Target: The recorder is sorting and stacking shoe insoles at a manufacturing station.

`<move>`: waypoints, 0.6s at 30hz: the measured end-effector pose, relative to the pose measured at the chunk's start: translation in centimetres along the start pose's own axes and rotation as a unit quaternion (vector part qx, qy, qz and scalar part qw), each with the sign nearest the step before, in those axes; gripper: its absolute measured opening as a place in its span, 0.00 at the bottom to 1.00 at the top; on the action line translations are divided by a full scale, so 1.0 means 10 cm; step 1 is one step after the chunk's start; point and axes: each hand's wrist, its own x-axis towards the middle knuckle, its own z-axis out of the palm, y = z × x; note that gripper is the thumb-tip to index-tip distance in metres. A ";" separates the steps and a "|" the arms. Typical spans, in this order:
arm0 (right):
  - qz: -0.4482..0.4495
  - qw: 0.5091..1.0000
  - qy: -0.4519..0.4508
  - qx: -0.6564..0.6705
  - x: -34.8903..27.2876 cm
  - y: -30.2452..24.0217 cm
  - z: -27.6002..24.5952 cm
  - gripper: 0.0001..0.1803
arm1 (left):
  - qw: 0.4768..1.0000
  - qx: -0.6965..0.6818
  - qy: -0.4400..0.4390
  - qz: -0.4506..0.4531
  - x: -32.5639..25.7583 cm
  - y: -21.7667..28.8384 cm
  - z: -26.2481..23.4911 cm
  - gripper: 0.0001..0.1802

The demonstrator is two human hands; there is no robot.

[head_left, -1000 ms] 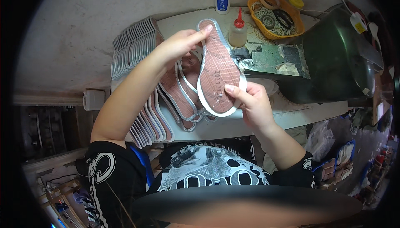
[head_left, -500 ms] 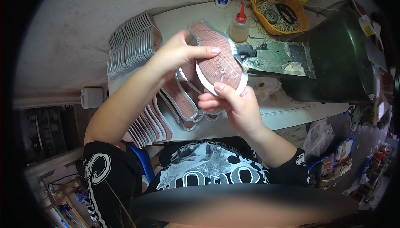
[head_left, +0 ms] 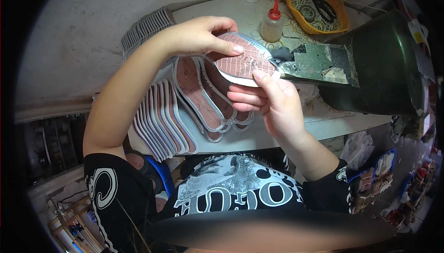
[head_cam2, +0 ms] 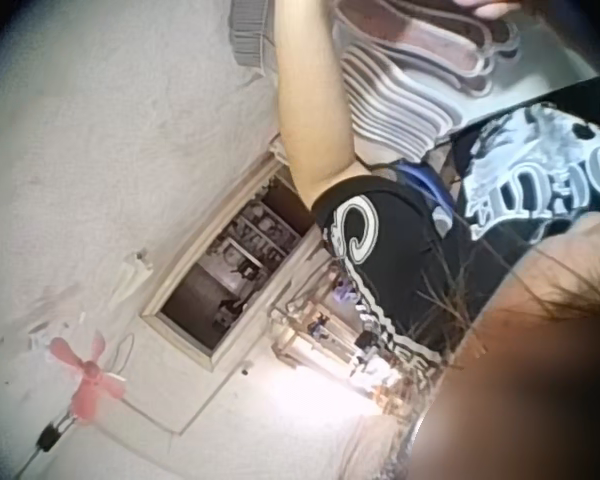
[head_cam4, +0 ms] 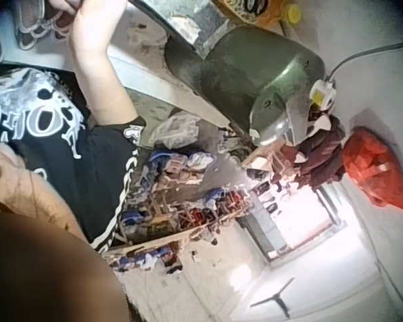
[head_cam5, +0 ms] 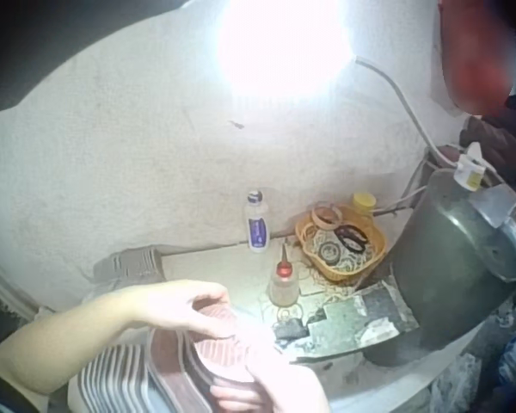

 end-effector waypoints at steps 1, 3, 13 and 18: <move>0.011 1.000 -0.006 -0.002 -0.01 -0.02 -0.01 0.22 | 1.000 0.001 0.002 0.000 -0.04 -0.03 0.05 0.24; 0.004 1.000 -0.012 -0.009 -0.01 -0.04 -0.03 0.22 | 0.997 -0.053 0.051 -0.009 -0.14 -0.08 0.16 0.24; -0.014 0.991 0.006 -0.135 -0.04 -0.08 -0.21 0.14 | 0.979 -0.078 0.166 -0.090 -0.43 0.07 0.80 0.32; -0.081 0.976 -0.053 -0.194 -0.30 0.08 -0.17 0.17 | 0.973 -0.112 0.153 -0.131 -0.44 0.13 0.99 0.37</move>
